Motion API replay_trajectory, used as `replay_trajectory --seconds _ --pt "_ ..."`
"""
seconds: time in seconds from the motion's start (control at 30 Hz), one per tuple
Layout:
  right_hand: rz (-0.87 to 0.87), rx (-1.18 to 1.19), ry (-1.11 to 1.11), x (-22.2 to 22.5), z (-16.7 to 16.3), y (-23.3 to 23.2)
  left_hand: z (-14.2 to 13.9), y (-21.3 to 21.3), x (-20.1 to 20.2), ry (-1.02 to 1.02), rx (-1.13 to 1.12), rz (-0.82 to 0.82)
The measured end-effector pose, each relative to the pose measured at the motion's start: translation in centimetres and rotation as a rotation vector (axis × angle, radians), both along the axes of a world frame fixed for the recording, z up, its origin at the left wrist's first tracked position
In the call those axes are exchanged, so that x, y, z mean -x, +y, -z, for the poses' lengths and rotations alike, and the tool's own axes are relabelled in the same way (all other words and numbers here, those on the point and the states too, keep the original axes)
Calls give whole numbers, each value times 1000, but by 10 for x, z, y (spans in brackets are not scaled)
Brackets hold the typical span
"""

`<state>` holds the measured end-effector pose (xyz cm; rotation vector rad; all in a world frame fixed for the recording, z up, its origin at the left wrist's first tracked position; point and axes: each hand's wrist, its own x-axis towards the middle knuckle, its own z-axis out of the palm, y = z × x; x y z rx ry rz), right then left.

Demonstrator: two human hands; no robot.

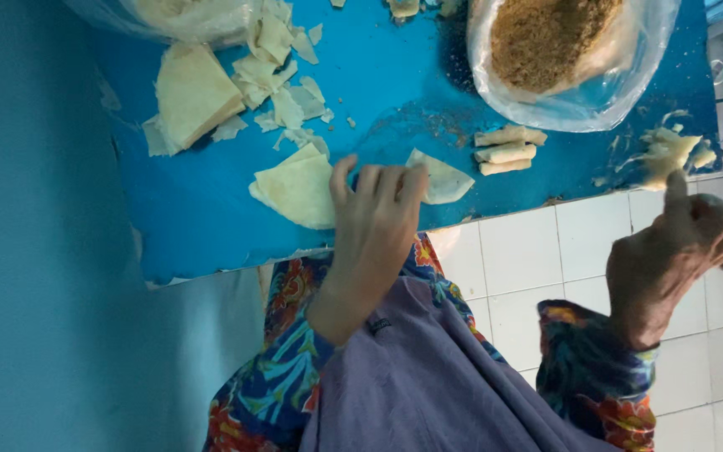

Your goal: The person takes pieces of dough from a blue work table, pinches and flattens them by hand, rolls some pieces into short cylinders, and dips pieces into a bag of brown powder before continuing to shape the dough pieces on the table.

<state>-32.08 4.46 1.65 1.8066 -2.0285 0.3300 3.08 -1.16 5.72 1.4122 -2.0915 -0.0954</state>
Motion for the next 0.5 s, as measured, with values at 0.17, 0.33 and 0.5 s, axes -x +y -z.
replay_trajectory --seconds 0.17,0.33,0.5 --pt "-76 -64 -193 -6 -12 1 -1 13 -6 101 17 84" --pt "-116 -58 -764 -50 -68 -23 3 25 -12 78 29 146" --pt "-625 -340 -844 -123 -95 -51 6 33 -19 56 50 129"
